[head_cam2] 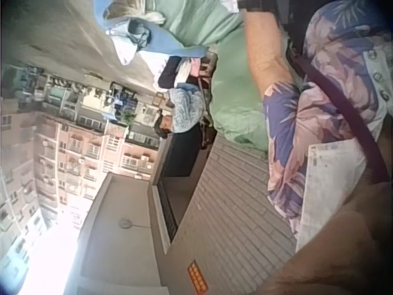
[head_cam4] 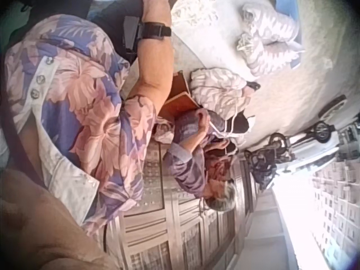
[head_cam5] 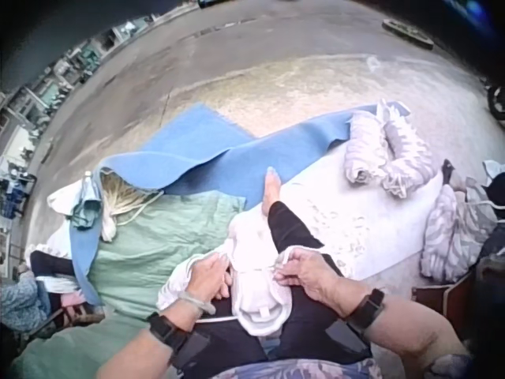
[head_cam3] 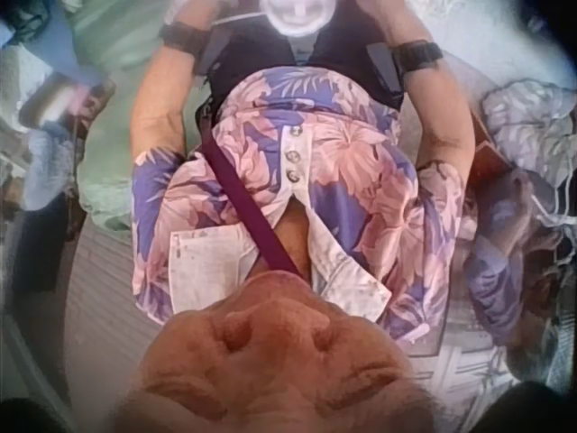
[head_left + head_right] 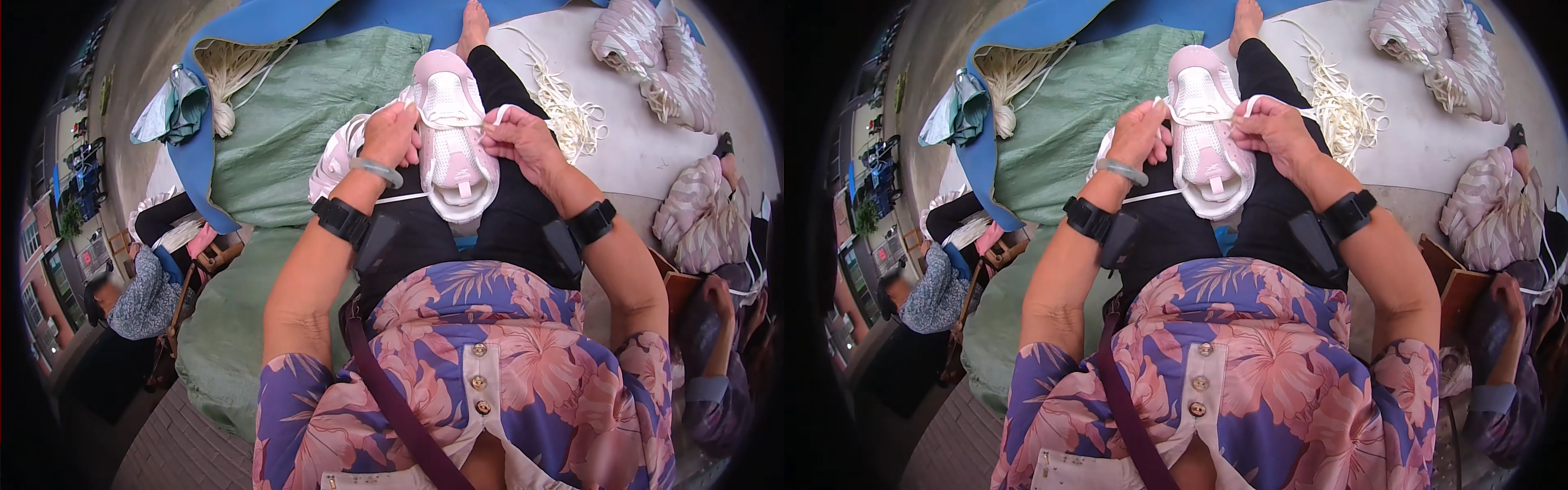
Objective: The person sits on a mat and laces a pink and white sneaker resting on their lap. They thread the white laces through the eyelets, pull them tight, and tie a knot.
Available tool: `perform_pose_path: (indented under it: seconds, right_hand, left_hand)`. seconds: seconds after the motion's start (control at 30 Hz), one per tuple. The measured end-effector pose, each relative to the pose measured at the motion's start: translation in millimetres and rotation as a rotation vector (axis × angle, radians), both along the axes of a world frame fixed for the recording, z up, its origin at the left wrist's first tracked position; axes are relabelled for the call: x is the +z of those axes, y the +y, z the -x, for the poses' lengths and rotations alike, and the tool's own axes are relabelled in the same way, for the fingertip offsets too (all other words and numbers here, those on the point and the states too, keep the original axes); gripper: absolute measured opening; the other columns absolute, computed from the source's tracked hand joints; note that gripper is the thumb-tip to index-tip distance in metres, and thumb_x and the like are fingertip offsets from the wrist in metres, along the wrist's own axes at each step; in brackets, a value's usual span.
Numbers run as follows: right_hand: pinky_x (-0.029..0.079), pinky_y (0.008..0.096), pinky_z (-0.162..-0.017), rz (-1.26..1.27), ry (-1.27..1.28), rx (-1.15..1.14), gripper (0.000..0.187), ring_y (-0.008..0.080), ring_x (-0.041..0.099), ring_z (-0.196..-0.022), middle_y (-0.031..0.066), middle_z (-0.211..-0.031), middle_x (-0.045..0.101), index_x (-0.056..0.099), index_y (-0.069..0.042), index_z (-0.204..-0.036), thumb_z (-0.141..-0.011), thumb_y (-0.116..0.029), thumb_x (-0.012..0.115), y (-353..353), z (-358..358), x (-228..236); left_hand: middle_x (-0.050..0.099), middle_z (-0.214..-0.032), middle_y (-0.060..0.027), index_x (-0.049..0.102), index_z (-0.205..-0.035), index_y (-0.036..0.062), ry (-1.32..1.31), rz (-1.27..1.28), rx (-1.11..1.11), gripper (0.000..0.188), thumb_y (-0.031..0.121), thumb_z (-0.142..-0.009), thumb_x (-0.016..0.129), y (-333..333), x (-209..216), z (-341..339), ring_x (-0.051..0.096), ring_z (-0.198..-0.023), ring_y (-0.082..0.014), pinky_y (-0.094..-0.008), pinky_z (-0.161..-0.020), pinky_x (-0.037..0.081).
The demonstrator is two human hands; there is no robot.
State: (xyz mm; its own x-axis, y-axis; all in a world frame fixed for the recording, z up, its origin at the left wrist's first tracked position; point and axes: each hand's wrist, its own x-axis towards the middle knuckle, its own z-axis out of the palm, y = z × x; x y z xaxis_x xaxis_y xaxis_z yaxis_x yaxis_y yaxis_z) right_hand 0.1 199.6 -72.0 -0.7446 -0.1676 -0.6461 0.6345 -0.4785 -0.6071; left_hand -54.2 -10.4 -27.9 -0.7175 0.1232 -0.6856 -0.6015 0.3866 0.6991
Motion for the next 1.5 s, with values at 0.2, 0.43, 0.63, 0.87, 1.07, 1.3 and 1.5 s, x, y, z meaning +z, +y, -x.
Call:
perform_pose_path:
  seconds: [0.2,0.43,0.63,0.87,1.07,1.3,1.5]
  right_hand:
    - [0.047,0.0197,-0.065,-0.136,0.139,-0.046,0.011,0.0078,0.058,-0.071,0.0009,-0.077,0.060,0.058,-0.007,-0.092,-0.081,-0.006,0.062,-9,3,-7]
    - [0.038,0.0175,-0.051,-0.247,0.358,-0.118,0.011,0.0032,0.045,-0.058,-0.0024,-0.067,0.050,0.052,-0.004,-0.086,-0.079,0.001,0.059,-18,-1,-19]
    - [0.038,0.0185,-0.052,-0.297,0.403,-0.134,0.012,0.0038,0.045,-0.058,-0.0014,-0.068,0.049,0.051,-0.003,-0.088,-0.080,-0.001,0.058,-22,1,-21]
    - [0.043,0.0258,-0.057,-0.650,0.533,-0.059,0.009,0.0122,0.051,-0.059,0.0042,-0.068,0.052,0.051,-0.003,-0.085,-0.080,-0.005,0.059,-25,3,-19]
    - [0.046,0.0383,-0.066,-1.271,1.245,0.187,0.015,0.0334,0.056,-0.073,0.0168,-0.081,0.056,0.050,-0.002,-0.090,-0.076,-0.003,0.053,-28,7,-4]
    - [0.048,0.0364,-0.065,-0.971,0.680,0.210,0.018,0.0316,0.059,-0.071,0.0146,-0.076,0.058,0.049,-0.001,-0.091,-0.077,-0.008,0.058,-33,8,-5]
    - [0.047,0.0258,-0.060,-0.729,0.470,0.083,0.029,0.0121,0.054,-0.063,0.0056,-0.070,0.055,0.051,-0.002,-0.088,-0.075,-0.020,0.069,-22,3,-24]
  left_hand:
    - [0.061,-0.074,-0.0062,0.060,-0.093,0.0008,-0.024,-0.325,0.137,0.023,0.023,-0.085,0.059,-12,-10,-3,0.058,-0.055,-0.0083,-0.0174,-0.043,0.042]
    - [0.056,-0.062,-0.0006,0.063,-0.093,0.0005,0.094,-0.128,0.137,0.027,0.027,-0.086,0.059,-16,2,-21,0.052,-0.052,-0.0055,-0.0154,-0.042,0.036]
    - [0.044,-0.053,0.0039,0.060,-0.084,0.0049,0.160,-0.133,0.186,0.026,0.030,-0.088,0.056,-12,3,-27,0.034,-0.039,-0.0026,-0.0180,-0.035,0.024]
    - [0.047,-0.055,0.0009,0.050,-0.079,0.0078,0.078,-0.156,0.180,0.018,0.024,-0.088,0.051,-9,6,-30,0.039,-0.038,-0.0056,-0.0201,-0.033,0.028]
    - [0.049,-0.056,-0.0016,0.050,-0.082,0.0060,0.090,-0.199,0.173,0.008,0.014,-0.082,0.051,-10,6,-27,0.040,-0.038,-0.0077,-0.0210,-0.035,0.030]
    - [0.049,-0.056,-0.0002,0.048,-0.081,0.0077,0.105,-0.223,0.270,0.005,0.008,-0.077,0.051,1,-2,-19,0.041,-0.038,-0.0074,-0.0204,-0.033,0.026]
    - [0.049,-0.056,-0.0004,0.048,-0.084,0.0066,0.088,-0.213,0.269,0.009,0.008,-0.076,0.052,4,-5,-17,0.041,-0.038,-0.0076,-0.0207,-0.033,0.025]
